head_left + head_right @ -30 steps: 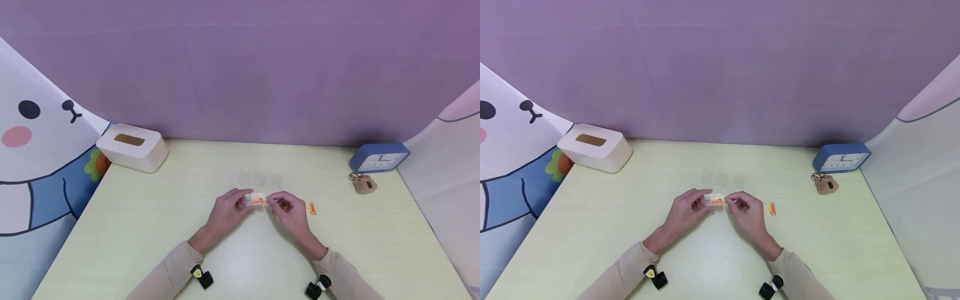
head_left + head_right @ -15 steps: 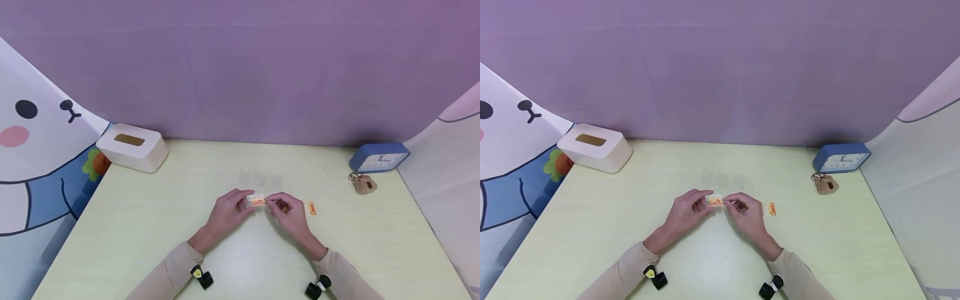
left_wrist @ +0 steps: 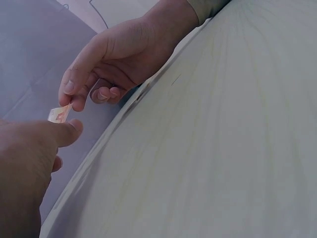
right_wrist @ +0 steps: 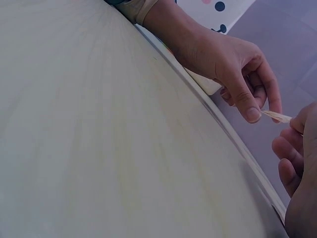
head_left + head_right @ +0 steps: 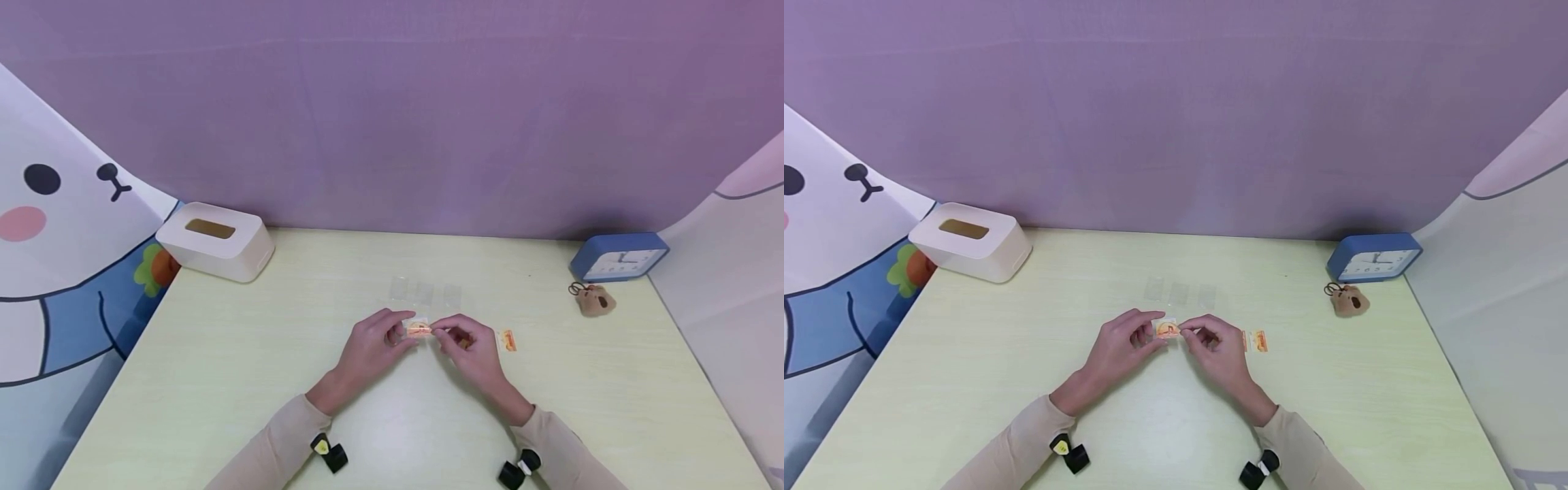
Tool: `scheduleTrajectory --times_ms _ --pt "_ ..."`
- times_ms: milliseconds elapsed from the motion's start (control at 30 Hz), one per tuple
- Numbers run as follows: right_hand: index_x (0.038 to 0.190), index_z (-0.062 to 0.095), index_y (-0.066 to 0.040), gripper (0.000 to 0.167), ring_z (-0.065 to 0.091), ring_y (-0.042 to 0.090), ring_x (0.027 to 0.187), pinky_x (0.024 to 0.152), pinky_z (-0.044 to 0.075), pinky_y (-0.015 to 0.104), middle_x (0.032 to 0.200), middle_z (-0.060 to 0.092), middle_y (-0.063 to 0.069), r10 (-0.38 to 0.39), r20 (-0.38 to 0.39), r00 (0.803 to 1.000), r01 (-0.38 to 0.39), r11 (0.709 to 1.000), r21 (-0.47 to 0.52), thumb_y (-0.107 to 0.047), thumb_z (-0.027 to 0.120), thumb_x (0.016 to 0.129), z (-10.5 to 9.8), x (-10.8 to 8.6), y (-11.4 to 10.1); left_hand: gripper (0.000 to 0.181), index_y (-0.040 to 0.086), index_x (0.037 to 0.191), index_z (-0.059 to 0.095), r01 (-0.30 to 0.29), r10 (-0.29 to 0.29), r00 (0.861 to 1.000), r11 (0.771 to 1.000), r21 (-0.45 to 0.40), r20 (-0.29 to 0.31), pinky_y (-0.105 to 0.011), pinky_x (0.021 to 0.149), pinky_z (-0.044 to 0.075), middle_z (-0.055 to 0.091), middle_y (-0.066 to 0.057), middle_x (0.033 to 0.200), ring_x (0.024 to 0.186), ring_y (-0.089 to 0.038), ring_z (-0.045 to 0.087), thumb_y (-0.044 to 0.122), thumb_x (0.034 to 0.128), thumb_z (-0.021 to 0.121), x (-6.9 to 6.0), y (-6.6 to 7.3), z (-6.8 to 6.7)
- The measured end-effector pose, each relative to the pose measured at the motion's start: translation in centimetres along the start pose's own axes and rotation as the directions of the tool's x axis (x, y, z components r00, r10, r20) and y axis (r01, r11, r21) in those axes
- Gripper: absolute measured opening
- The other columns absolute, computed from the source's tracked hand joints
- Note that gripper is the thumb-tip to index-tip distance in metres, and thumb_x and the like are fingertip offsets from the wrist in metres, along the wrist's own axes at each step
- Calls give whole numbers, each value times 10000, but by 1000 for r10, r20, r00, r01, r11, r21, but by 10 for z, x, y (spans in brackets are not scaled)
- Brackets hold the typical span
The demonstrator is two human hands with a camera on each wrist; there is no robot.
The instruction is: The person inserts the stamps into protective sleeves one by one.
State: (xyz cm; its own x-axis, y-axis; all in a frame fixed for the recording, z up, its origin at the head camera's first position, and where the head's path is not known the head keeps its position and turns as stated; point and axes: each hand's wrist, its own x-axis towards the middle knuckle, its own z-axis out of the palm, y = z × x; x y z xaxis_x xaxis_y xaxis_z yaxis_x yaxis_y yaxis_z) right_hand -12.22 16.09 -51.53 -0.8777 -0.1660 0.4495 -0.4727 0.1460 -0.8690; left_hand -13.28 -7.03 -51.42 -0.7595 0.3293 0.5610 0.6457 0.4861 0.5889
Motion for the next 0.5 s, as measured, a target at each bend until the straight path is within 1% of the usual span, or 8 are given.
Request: scheduleTrajectory --times_ms 200,400,500 --pt "1058 809 -11 167 650 221 585 509 497 197 848 739 197 -6 1 1000 6 1000 2 124 755 976 0 0 1 435 17 1212 806 2 -2 1000 1000 4 3 -184 686 581 698 -3 864 721 -110 661 63 821 992 0 0 0" --pt "1054 812 -10 160 630 224 579 515 480 186 769 724 178 11 6 1000 -11 1000 6 118 757 976 0 0 0 440 28 1210 808 -2 2 1000 1000 16 -2 -187 677 575 698 4 862 714 -109 655 76 817 998 0 1 -1" --pt "1055 813 -13 155 627 233 576 513 476 183 758 725 171 21 7 1000 -21 1000 1 110 760 979 0 0 -1 446 38 1209 812 -6 7 1000 999 31 -9 -193 668 574 702 10 859 704 -108 657 87 810 1004 0 1 -1"
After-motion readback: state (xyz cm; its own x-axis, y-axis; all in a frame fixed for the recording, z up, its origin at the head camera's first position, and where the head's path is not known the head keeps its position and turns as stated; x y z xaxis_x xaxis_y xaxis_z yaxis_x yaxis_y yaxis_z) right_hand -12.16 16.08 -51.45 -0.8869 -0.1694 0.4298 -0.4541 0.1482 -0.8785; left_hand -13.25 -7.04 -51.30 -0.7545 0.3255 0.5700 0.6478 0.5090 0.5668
